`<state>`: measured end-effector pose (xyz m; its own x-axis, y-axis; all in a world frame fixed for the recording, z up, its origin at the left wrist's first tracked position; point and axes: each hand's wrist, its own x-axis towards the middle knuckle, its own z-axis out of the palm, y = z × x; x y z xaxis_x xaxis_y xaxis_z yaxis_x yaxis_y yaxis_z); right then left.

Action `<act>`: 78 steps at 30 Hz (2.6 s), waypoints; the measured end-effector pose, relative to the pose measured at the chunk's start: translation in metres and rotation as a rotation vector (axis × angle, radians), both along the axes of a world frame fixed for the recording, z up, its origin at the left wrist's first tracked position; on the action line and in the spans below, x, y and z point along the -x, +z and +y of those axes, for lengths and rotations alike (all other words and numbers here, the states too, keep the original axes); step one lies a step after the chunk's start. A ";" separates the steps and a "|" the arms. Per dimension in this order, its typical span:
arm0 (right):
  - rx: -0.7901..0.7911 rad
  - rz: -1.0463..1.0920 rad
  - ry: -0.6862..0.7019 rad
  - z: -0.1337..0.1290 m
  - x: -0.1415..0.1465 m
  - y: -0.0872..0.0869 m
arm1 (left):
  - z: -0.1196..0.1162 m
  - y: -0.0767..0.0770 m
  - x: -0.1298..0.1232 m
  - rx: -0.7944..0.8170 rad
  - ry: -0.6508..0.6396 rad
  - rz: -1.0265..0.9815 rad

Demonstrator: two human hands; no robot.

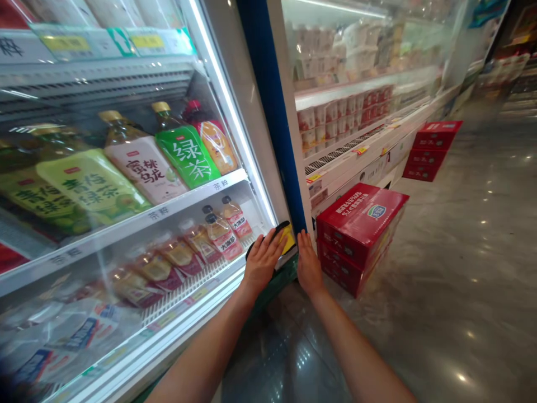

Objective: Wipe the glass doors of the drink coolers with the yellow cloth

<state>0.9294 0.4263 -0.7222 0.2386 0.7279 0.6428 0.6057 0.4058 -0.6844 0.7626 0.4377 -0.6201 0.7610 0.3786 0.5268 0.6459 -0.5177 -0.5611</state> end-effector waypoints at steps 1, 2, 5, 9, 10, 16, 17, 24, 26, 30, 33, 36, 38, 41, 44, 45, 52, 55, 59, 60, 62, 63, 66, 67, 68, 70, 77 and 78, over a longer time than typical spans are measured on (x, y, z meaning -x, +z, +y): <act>0.003 -0.017 0.015 -0.002 0.001 -0.001 | -0.005 -0.006 0.011 0.016 -0.002 0.024; 0.005 -0.034 0.030 -0.004 0.002 -0.002 | -0.011 -0.011 0.022 0.029 -0.006 0.040; 0.004 -0.061 0.051 -0.007 0.005 0.001 | -0.025 -0.007 0.044 0.028 0.017 -0.009; -0.011 -0.054 0.057 -0.008 0.017 0.006 | -0.025 0.012 0.031 -0.036 0.146 -0.174; -0.022 -0.056 0.065 -0.009 0.021 0.007 | -0.025 0.014 0.028 -0.048 0.135 -0.151; -0.103 -0.125 0.151 -0.022 0.052 0.015 | -0.060 0.002 0.093 0.008 0.046 0.137; -0.109 -0.139 0.164 -0.024 0.057 0.018 | -0.070 0.003 0.110 0.010 0.049 0.128; -0.139 -0.124 0.210 -0.037 0.089 0.041 | -0.092 0.033 0.139 -0.085 0.187 -0.072; -0.144 -0.119 0.220 -0.041 0.097 0.044 | -0.095 0.030 0.144 -0.055 0.142 0.011; -0.162 -0.154 0.248 -0.048 0.111 0.046 | -0.119 0.022 0.183 0.025 0.096 0.125; -0.198 -0.178 0.275 -0.054 0.123 0.051 | -0.134 0.030 0.200 -0.012 0.183 0.001; -0.223 -0.184 0.296 -0.060 0.136 0.058 | -0.135 0.042 0.190 -0.099 0.280 -0.147; -0.235 -0.202 0.318 -0.064 0.144 0.060 | -0.132 0.044 0.183 -0.116 0.268 -0.131; -0.253 -0.245 0.358 -0.069 0.155 0.059 | -0.138 0.035 0.197 -0.079 0.188 0.003; -0.276 -0.273 0.379 -0.074 0.162 0.059 | -0.156 0.026 0.233 -0.051 0.196 0.025; -0.286 -0.274 0.378 -0.076 0.164 0.061 | -0.162 0.026 0.243 -0.055 0.208 0.014; -0.349 -0.286 0.392 -0.089 0.192 0.080 | -0.172 0.038 0.247 -0.151 0.351 -0.153; -0.379 -0.318 0.423 -0.095 0.204 0.080 | -0.177 0.028 0.255 -0.120 0.317 -0.071; -0.410 -0.389 0.481 -0.102 0.213 0.077 | -0.200 0.025 0.297 -0.073 0.254 0.052; -0.422 -0.398 0.487 -0.104 0.215 0.077 | -0.205 0.029 0.306 -0.081 0.260 0.044; -0.443 -0.407 0.486 -0.106 0.221 0.080 | -0.212 0.037 0.314 -0.104 0.299 -0.005; -0.450 -0.410 0.481 -0.106 0.225 0.082 | -0.212 0.041 0.314 -0.114 0.325 -0.031; -0.470 -0.456 0.463 -0.109 0.240 0.085 | -0.210 0.044 0.308 -0.138 0.359 -0.090; -0.487 -0.485 0.458 -0.110 0.245 0.085 | -0.210 0.042 0.308 -0.135 0.348 -0.091; -0.508 -0.519 0.457 -0.111 0.249 0.084 | -0.211 0.039 0.310 -0.126 0.330 -0.083; -0.544 -0.597 0.466 -0.112 0.253 0.079 | -0.219 0.032 0.325 -0.102 0.289 -0.048; -0.519 -0.677 0.470 -0.117 0.253 0.079 | -0.246 0.044 0.366 -0.078 0.325 -0.030; -0.523 -0.660 0.463 -0.118 0.256 0.081 | -0.244 0.047 0.361 -0.116 0.354 -0.068</act>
